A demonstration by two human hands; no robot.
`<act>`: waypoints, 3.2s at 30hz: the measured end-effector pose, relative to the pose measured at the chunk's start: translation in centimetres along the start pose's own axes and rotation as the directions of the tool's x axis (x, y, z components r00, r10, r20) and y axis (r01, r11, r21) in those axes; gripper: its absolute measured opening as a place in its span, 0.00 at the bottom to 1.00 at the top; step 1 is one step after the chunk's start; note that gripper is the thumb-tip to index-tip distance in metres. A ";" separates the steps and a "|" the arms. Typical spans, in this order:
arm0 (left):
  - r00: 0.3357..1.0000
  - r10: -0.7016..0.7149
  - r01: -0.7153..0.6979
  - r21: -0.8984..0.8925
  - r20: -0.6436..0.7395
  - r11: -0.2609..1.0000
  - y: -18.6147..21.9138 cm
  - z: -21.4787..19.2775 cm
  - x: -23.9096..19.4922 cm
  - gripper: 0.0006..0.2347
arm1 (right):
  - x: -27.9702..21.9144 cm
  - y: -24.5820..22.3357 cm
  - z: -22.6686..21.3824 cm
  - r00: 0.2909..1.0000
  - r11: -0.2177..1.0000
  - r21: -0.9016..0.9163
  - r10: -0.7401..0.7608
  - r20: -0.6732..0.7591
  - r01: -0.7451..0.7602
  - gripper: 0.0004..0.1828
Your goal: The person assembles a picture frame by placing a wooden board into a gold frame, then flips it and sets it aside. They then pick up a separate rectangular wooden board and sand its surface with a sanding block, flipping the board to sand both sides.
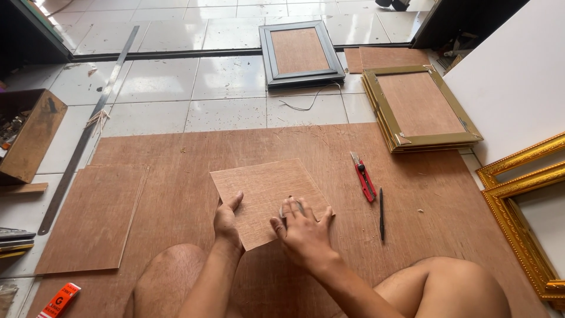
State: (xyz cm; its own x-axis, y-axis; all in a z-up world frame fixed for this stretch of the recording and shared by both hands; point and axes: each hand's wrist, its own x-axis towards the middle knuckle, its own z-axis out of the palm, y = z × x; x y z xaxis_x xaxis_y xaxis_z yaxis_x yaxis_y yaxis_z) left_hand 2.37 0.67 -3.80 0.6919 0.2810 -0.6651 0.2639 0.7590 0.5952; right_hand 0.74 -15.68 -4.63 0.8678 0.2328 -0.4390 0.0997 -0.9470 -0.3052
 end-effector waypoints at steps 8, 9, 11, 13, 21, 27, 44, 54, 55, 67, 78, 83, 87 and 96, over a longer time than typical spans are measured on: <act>1.000 0.025 -0.025 0.084 0.001 0.996 0.9 0.5 -1.1 0.15 | 3.3 3.3 -2.5 0.976 0.968 0.127 0.214 0.038 -0.217 0.48; 0.998 0.052 -0.053 0.077 0.019 0.996 0.9 0.7 -1.4 0.16 | 3.2 3.3 -2.7 0.975 0.966 0.132 0.218 0.051 -0.222 0.48; 0.998 0.058 -0.058 0.077 0.003 0.995 0.8 0.9 -1.3 0.18 | 0.8 0.9 -2.8 0.990 0.981 0.135 0.134 0.036 -0.137 0.47; 0.998 0.061 -0.059 0.079 -0.021 0.995 0.7 0.8 -0.7 0.19 | 0.0 -0.5 -2.1 0.998 0.989 0.136 0.048 0.028 -0.052 0.47; 0.998 0.067 -0.066 0.157 -0.003 0.985 1.8 1.6 -2.7 0.17 | 4.9 5.0 -2.8 0.972 0.950 0.205 0.226 0.072 -0.236 0.45; 0.996 0.092 -0.088 0.148 -0.023 0.985 1.3 1.0 -0.8 0.17 | 0.3 -2.0 -2.2 0.996 0.982 0.176 -0.080 0.045 0.070 0.49; 0.999 -0.034 0.022 0.312 0.033 0.950 2.3 0.7 -0.7 0.16 | 1.1 -0.9 -1.9 0.998 0.981 0.186 -0.059 0.012 0.055 0.50; 0.983 -0.129 0.050 0.494 0.128 0.868 0.8 2.1 0.4 0.16 | 1.1 -0.1 -4.0 0.994 0.974 0.198 0.098 0.056 -0.107 0.49; 0.983 -0.131 0.053 0.496 0.125 0.867 0.9 1.8 0.5 0.16 | 1.3 -0.4 -3.6 0.993 0.974 0.200 0.099 0.059 -0.109 0.49; 0.974 -0.150 0.021 0.586 0.172 0.810 1.8 2.3 -1.9 0.19 | 5.1 5.5 -1.9 0.935 0.892 0.295 0.355 0.008 -0.342 0.53; 0.960 -0.156 -0.009 0.581 0.232 0.814 1.8 2.1 -2.7 0.17 | 8.6 10.5 -1.2 0.944 0.899 0.320 0.328 -0.043 -0.298 0.48; 0.958 -0.118 -0.054 0.567 0.262 0.822 1.0 1.4 -1.8 0.16 | 4.9 3.2 -1.5 0.992 0.951 0.310 0.039 -0.122 0.001 0.48; 0.956 -0.127 -0.072 0.632 0.263 0.771 1.2 1.2 -1.8 0.16 | 5.1 3.3 -3.9 0.989 0.956 0.294 0.045 -0.139 -0.002 0.55; 0.916 -0.087 -0.210 0.653 0.392 0.728 0.8 0.2 -1.7 0.24 | 7.4 6.3 -1.7 0.918 0.956 0.275 0.014 -0.397 0.105 0.46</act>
State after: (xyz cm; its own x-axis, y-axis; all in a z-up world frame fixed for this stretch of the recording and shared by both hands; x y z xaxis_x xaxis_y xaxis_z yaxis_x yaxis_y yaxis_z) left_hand 1.58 0.72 -2.11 0.8739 -0.0389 -0.4846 0.4857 0.1104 0.8671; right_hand 8.60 -20.27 -8.37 0.9911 0.1127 -0.0715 0.0520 -0.8199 -0.5702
